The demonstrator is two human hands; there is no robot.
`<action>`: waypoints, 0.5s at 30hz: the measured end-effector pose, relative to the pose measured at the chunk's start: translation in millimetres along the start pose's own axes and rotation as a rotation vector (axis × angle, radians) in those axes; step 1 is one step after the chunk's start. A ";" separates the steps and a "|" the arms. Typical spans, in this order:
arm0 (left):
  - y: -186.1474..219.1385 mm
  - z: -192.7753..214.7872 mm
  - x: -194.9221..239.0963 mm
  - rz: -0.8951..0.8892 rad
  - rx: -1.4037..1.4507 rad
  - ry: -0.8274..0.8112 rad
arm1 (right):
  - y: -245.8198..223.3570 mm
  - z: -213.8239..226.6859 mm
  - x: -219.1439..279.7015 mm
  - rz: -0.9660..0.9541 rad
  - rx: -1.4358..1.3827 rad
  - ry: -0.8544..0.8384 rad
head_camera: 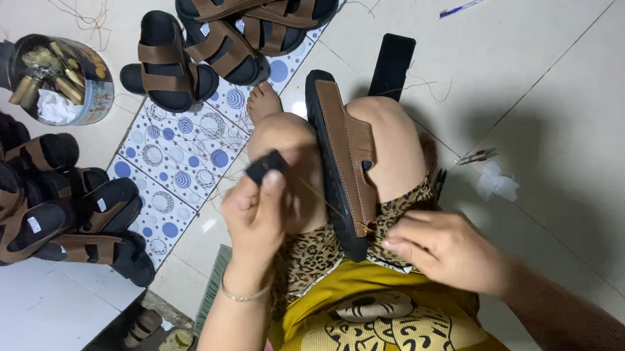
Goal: The person sits on the floor and sews a brown sandal held on their lap using a needle and thread. They repeatedly push the needle through the sandal's sole and pull the thread to stitch it.
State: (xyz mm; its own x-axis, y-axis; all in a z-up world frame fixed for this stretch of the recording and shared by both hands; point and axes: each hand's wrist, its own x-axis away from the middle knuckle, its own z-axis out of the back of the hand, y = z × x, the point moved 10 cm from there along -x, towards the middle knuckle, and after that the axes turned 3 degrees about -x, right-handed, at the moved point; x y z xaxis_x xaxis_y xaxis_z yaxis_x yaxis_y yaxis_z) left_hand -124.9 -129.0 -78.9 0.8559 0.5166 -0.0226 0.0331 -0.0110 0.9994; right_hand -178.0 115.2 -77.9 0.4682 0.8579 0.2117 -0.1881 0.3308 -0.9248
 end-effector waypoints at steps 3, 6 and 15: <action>37.9 12.8 -8.3 -0.656 -0.834 0.236 | -26.3 15.3 -1.9 0.090 -0.095 0.108; 35.5 4.9 -41.9 -0.140 -0.111 0.328 | -68.0 31.9 -24.3 0.173 -0.200 0.190; -77.7 51.6 -39.5 0.404 0.726 0.327 | -22.0 2.0 -57.8 0.202 -0.568 0.278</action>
State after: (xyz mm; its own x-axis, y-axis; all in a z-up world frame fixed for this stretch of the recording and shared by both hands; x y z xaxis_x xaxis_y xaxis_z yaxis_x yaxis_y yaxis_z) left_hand -134.6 -192.6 -157.0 0.6867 0.5731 0.4472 0.1743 -0.7271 0.6641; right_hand -202.7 59.1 -69.2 0.6914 0.7225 -0.0028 0.1530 -0.1502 -0.9768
